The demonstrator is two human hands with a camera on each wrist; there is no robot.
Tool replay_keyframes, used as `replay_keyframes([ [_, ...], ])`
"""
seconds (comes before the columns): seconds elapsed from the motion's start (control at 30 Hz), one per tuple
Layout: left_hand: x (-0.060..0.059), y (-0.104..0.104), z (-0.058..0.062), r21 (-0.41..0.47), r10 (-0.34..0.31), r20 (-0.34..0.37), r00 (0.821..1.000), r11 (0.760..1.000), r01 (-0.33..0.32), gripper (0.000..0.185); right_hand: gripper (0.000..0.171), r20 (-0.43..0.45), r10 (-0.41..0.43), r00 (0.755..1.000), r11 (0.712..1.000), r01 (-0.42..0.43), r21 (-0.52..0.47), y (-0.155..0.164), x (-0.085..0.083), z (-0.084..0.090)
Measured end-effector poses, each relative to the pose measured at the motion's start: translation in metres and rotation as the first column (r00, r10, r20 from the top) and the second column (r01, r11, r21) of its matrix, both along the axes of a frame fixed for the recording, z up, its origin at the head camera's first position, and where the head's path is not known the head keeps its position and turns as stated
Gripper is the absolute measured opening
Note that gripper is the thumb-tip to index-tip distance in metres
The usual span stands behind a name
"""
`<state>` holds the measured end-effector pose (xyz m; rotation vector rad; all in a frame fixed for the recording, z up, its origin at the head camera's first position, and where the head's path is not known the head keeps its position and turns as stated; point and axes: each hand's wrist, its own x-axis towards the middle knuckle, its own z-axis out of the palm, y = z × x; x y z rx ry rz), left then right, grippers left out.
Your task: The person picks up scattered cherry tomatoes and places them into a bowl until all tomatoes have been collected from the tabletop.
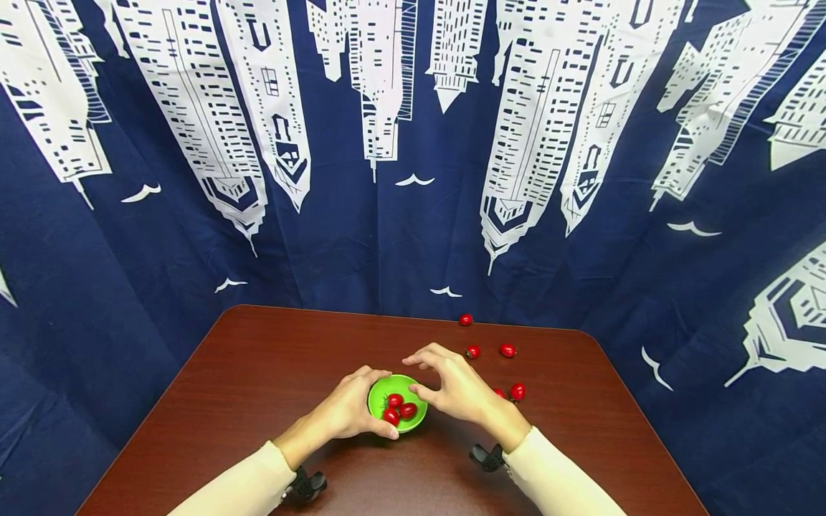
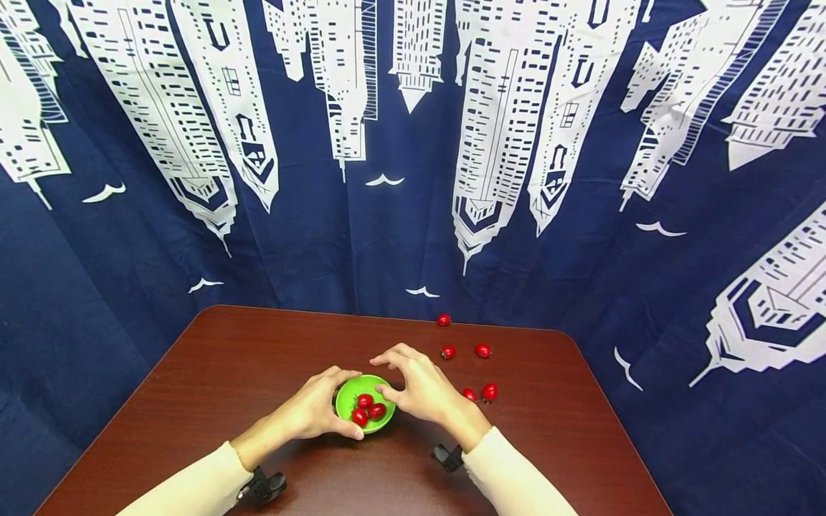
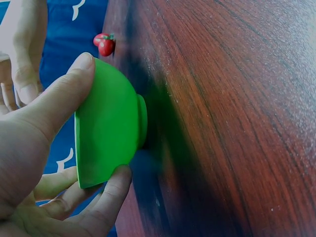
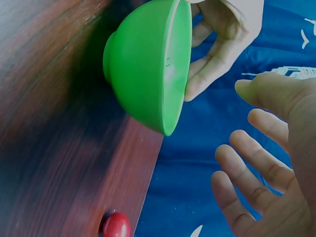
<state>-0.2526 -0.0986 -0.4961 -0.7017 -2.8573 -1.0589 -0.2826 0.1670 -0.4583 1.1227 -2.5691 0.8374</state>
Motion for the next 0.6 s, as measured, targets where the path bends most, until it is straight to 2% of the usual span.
replay_keyframes([
  [0.17,-0.001,-0.001,-0.001,0.003,0.001,-0.006,1.0,1.0,-0.001,0.107,0.042,0.016,-0.017,1.0,1.0,0.017,-0.003,0.01,0.002,0.001],
  [0.6,-0.002,-0.001,-0.003,0.004,0.01,0.0,1.0,1.0,-0.01,0.109,0.044,-0.009,-0.083,0.996,0.997,0.083,0.0,0.036,0.003,-0.002],
])
